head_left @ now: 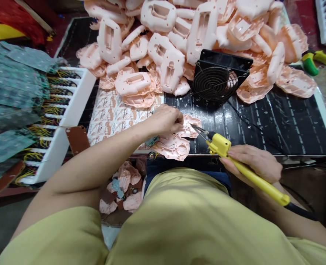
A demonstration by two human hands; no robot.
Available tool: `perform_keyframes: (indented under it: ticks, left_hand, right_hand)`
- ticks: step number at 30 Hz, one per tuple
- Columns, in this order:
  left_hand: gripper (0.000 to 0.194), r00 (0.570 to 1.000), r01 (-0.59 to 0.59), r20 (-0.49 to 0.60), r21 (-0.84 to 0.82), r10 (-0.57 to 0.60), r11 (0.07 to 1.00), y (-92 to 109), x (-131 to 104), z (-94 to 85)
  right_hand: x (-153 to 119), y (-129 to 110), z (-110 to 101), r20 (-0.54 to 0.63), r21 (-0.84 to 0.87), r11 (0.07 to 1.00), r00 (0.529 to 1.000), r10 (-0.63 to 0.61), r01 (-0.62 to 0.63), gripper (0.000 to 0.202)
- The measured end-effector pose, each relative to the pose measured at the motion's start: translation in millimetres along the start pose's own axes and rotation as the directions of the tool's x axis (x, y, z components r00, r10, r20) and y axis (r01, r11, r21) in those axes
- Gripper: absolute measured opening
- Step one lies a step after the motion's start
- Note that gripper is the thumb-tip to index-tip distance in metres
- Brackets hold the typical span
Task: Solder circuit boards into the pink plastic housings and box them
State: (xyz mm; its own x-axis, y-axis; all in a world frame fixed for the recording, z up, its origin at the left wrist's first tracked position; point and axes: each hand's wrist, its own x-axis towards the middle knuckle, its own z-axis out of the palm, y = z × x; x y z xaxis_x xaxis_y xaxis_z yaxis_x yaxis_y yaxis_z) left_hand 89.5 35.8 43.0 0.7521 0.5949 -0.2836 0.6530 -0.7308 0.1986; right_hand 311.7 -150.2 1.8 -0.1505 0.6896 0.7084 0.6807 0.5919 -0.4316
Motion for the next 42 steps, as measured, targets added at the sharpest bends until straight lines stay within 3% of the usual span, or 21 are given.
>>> perform_keyframes:
  ticks: [2,5,8,10,13,16,18,21,26,30,36,42]
  left_hand:
    - [0.014,1.000,0.002,0.007,0.007,-0.002,1.000,2.3,-1.2,-0.4]
    - [0.012,1.000,-0.011,-0.023,-0.029,0.010,1.000,3.3,-7.3,0.2]
    - [0.025,0.992,-0.024,-0.129,-0.257,-0.009,0.966,-5.1,-18.1,3.2]
    - [0.038,0.979,-0.031,-0.194,-0.461,-0.067,0.887,-14.8,-25.0,6.6]
    - [0.031,0.966,-0.021,-0.219,-0.592,-0.136,0.806,-26.4,-30.2,13.1]
    - [0.016,0.953,0.019,-0.248,-0.517,-0.172,0.856,-27.3,-28.9,18.7]
    - [0.013,0.935,0.040,-0.296,-0.454,-0.193,0.890,-23.5,-26.6,19.5]
    - [0.017,0.922,0.040,-0.335,-0.420,-0.195,0.907,-16.5,-22.9,16.6]
    - [0.014,0.946,0.005,-0.307,-0.295,-0.100,0.955,-8.6,-15.3,18.8]
    - [0.015,0.951,0.027,-0.298,-0.191,-0.084,0.981,-8.2,-10.7,28.3]
    - [0.014,0.963,0.015,-0.263,-0.188,-0.065,0.982,-9.4,-10.5,28.6]
    - [0.016,0.965,0.018,-0.256,-0.176,-0.063,0.984,-9.4,-9.9,28.2]
  right_hand:
    - [0.7,0.0,2.7,-0.021,0.008,1.000,1.000,-0.010,0.010,0.035]
    - [3.6,-4.6,4.5,-0.031,-0.122,0.992,0.999,0.041,-0.045,0.050]
    - [3.5,-9.6,3.0,-0.024,-0.251,0.960,0.993,0.118,-0.120,0.063]
    - [1.5,-10.6,1.7,-0.043,-0.254,0.955,0.988,0.150,-0.156,0.056]
    - [-0.8,-8.7,1.8,-0.086,-0.146,0.973,0.982,0.168,-0.179,0.032]
    - [-0.3,-6.0,3.5,-0.071,-0.054,0.984,0.983,0.167,-0.171,0.022]
    - [0.8,-5.2,4.0,-0.067,-0.092,0.978,0.981,0.184,-0.190,0.023]
    - [2.4,-5.6,2.7,-0.095,-0.186,0.953,0.969,0.227,-0.241,0.037]
    - [3.6,-4.4,1.2,-0.080,-0.192,0.954,0.972,0.221,-0.232,0.056]
    - [1.2,1.1,5.1,-0.048,-0.152,0.974,0.985,0.165,-0.170,0.042]
    - [1.0,9.1,15.3,-0.064,0.047,0.997,0.996,0.061,-0.058,0.028]
    - [12.5,8.7,17.8,-0.024,0.013,1.000,1.000,-0.002,0.002,0.026]
